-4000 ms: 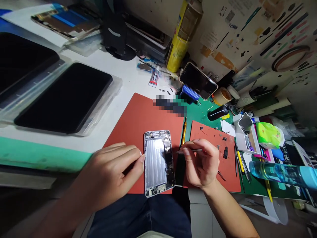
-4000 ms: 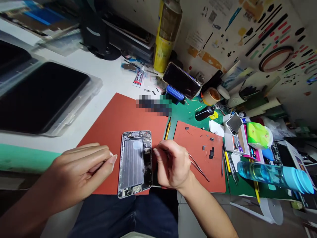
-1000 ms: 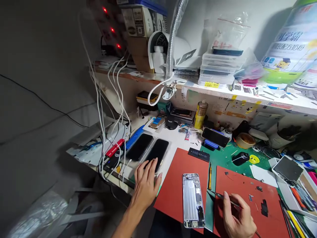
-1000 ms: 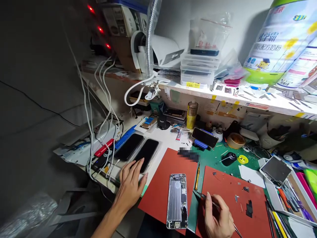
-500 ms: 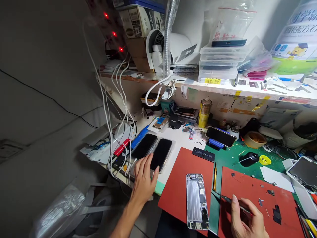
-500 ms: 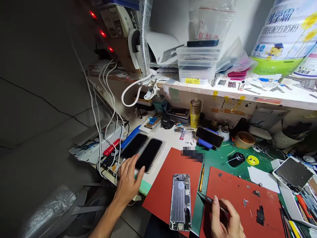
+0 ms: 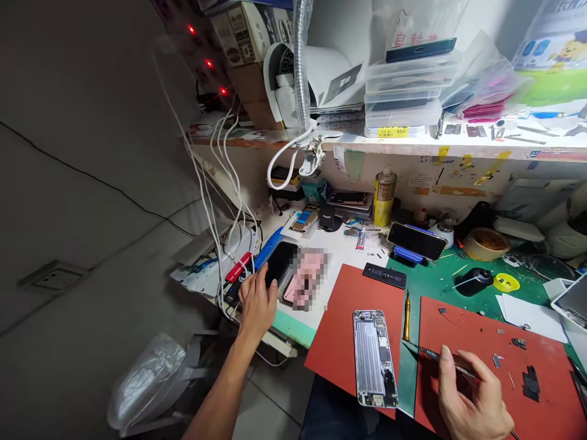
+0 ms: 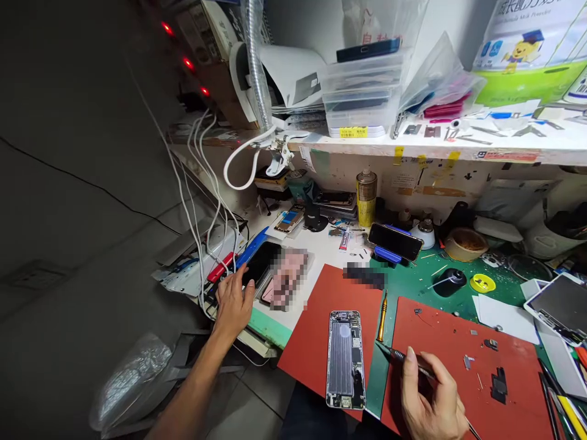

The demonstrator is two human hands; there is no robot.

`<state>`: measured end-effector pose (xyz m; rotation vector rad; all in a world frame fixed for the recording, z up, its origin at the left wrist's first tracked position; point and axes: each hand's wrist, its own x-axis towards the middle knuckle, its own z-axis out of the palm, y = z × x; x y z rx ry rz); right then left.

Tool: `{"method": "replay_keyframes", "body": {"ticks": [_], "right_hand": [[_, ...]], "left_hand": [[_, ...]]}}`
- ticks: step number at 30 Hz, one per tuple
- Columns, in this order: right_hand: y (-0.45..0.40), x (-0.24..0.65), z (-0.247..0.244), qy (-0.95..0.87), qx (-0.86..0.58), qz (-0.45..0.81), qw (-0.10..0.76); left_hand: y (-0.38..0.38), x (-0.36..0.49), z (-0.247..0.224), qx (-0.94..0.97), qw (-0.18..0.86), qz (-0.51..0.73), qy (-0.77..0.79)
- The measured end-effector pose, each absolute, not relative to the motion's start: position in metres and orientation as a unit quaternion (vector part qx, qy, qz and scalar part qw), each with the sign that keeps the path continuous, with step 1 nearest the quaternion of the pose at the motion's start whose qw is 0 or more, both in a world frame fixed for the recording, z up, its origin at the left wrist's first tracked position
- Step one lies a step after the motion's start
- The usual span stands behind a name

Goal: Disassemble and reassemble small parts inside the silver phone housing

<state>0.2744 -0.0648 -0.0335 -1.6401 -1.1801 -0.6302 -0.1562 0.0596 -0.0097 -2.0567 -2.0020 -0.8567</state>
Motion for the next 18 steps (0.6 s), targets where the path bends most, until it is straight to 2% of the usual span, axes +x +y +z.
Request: {"method": "replay_keyframes", "body": {"ticks": [7, 12, 18], "right_hand": [[-0.066, 0.273, -0.037, -0.444, -0.709, -0.246, 0.490], [-0.066, 0.269, -0.032, -0.417, -0.730, -0.195, 0.506], [-0.066, 0.265, -0.026, -0.379, -0.758, -0.176, 0.501]], "left_hand": [[0.049, -0.147, 0.003, -0.673, 0.082, -0.326, -0.658], [0.010, -0.109, 0.010, -0.666, 0.086, -0.386, -0.633], [-0.040, -0.050, 0.000, -0.727, 0.005, -0.410, -0.550]]}}
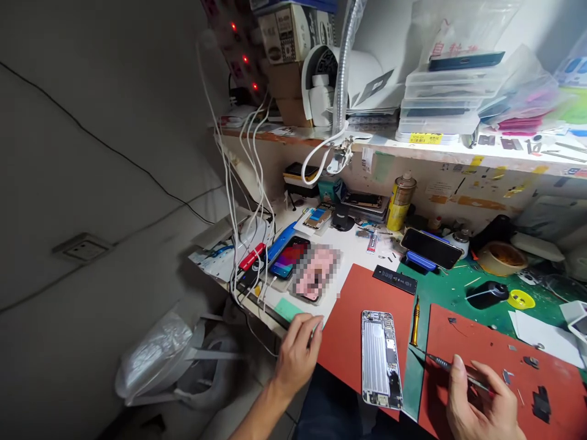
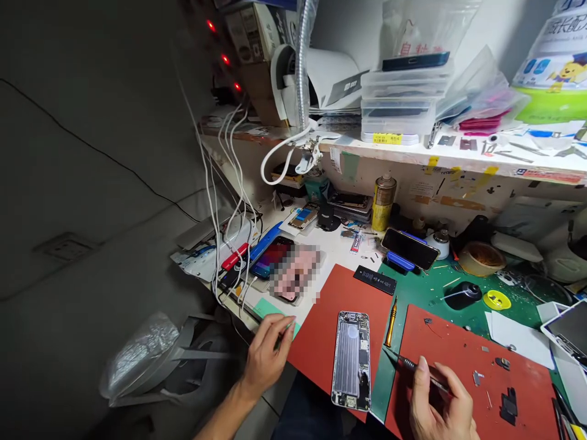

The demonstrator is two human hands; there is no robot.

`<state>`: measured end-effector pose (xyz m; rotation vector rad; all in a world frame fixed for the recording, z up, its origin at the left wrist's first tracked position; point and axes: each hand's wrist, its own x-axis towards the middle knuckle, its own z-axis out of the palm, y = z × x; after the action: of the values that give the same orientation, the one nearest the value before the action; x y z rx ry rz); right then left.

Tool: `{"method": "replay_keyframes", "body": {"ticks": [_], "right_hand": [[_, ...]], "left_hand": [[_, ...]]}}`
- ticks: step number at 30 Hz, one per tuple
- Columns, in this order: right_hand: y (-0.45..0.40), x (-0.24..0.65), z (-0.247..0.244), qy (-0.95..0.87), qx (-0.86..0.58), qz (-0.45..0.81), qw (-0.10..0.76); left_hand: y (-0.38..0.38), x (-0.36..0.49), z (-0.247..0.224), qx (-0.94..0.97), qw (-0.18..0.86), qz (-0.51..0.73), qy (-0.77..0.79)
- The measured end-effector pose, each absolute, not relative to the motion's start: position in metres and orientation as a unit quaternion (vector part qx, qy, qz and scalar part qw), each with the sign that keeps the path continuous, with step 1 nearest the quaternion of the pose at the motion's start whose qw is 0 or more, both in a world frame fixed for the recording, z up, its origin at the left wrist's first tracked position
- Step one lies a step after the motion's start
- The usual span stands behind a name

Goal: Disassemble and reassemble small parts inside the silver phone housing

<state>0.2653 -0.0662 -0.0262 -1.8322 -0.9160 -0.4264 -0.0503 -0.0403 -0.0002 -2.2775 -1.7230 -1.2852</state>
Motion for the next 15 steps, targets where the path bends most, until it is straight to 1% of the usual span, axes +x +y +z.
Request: {"method": "replay_keyframes", "body": {"ticks": [4, 8, 12, 15], "right_hand": [[-0.067, 0.264, -0.024, -0.380, -0.761, -0.164, 0.499], [-0.069, 0.264, -0.023, -0.370, -0.776, -0.121, 0.496], [-0.070, 0.273, -0.031, -0.395, -0.761, -0.088, 0.508], [-0.070, 0.283, -0.040, -0.409, -0.744, -0.055, 0.526]], "left_hand": [[-0.054, -0.034, -0.002, -0.739, -0.044, -0.429, -0.519], [-0.063, -0.019, 0.014, -0.744, -0.114, -0.420, -0.507], [-0.082, -0.004, 0.043, -0.757, -0.225, -0.385, -0.478], [-0.105, -0.003, 0.056, -0.766, -0.331, -0.321, -0.448]]}}
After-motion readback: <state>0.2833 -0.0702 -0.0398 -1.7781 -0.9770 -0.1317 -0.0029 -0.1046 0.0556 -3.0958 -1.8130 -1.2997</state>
